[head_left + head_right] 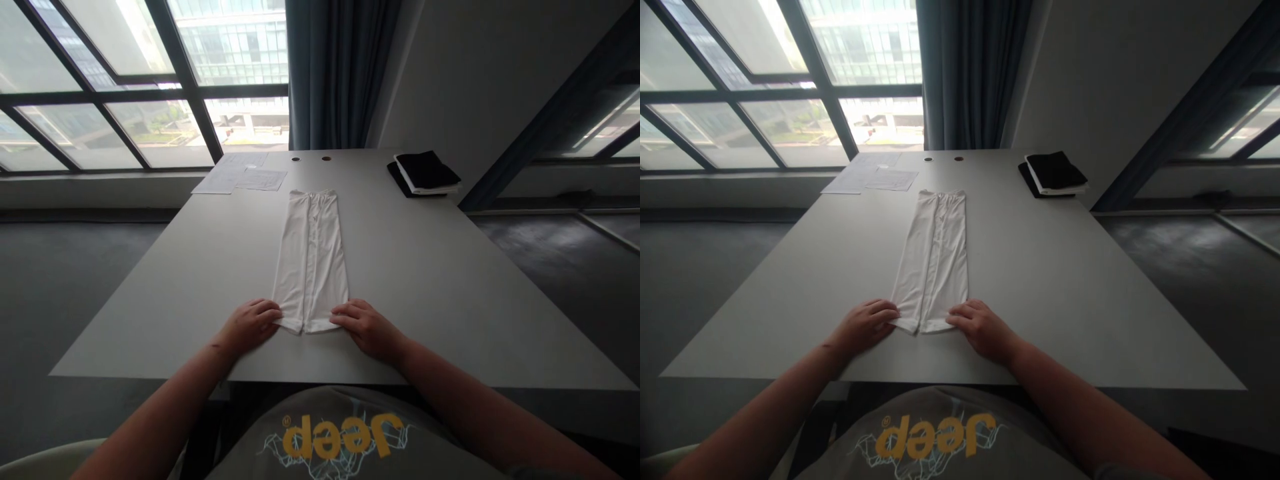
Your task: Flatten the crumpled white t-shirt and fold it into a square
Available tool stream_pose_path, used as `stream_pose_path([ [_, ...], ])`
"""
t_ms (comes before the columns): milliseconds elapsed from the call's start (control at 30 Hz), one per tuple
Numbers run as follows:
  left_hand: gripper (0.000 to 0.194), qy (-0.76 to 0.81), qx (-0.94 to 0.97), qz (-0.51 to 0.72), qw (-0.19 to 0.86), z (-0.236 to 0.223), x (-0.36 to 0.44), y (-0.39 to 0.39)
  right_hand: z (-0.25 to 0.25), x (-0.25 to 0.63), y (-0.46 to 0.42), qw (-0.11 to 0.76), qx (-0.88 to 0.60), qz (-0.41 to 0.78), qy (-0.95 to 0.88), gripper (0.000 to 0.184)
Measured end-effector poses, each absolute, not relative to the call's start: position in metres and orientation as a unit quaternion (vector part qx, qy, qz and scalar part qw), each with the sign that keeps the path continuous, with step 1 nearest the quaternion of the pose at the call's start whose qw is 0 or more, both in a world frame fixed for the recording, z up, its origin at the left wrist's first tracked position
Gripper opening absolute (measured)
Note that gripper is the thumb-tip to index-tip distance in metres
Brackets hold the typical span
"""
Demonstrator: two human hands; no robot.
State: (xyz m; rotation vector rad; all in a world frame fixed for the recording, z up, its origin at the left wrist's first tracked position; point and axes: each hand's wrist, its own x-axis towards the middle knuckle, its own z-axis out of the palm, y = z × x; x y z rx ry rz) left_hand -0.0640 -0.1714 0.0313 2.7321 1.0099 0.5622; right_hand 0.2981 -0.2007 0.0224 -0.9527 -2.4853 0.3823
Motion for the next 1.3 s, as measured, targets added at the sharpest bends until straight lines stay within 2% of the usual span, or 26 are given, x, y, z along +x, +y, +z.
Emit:
stream_pose_path([
  [200, 0.044, 0.361, 0.907, 0.199, 0.083, 0.032, -0.061, -0.171, 0.021, 0.294, -0.196, 0.217, -0.379, 0.126, -0.891, 0.054],
  [300, 0.046, 0.365, 0.907, 0.189, 0.093, 0.033, -0.062, -0.169, 0.021, 0.294, -0.191, 0.203, -0.364, 0.140, -0.898, 0.058],
  [433, 0.062, 0.376, 0.902, 0.165, 0.135, 0.033, -0.064, -0.164, 0.022, 0.297, -0.183, 0.183, -0.343, 0.205, -0.898, 0.055],
  [567, 0.074, 0.378, 0.902, 0.154, 0.139, 0.035, -0.064, -0.162, 0.022, 0.301, -0.183, 0.218, -0.339, 0.245, -0.882, 0.049],
  [667, 0.067, 0.328, 0.922, 0.154, 0.137, 0.037, -0.059, -0.166, 0.023, 0.303, -0.188, 0.246, -0.325, 0.262, -0.875, 0.038],
  [733, 0.054, 0.293, 0.929, 0.164, 0.158, 0.038, -0.056, -0.171, 0.027, 0.305, -0.191, 0.259, -0.325, 0.286, -0.864, 0.030],
  [833, 0.036, 0.316, 0.911, 0.179, 0.195, 0.040, -0.051, -0.179, 0.037, 0.310, -0.193, 0.259, -0.347, 0.348, -0.832, 0.035],
  [933, 0.035, 0.362, 0.885, 0.179, 0.232, 0.043, -0.046, -0.184, 0.049, 0.316, -0.191, 0.237, -0.386, 0.392, -0.801, 0.052],
  [1000, 0.036, 0.374, 0.870, 0.181, 0.267, 0.047, -0.040, -0.182, 0.055, 0.318, -0.186, 0.240, -0.413, 0.395, -0.785, 0.055],
  [1200, 0.039, 0.467, 0.791, 0.218, 0.330, 0.056, -0.022, -0.145, 0.062, 0.310, -0.146, 0.282, -0.484, 0.377, -0.737, 0.050],
  [1300, 0.040, 0.512, 0.740, 0.229, 0.373, 0.057, -0.015, -0.116, 0.061, 0.309, -0.113, 0.268, -0.510, 0.384, -0.722, 0.046],
])
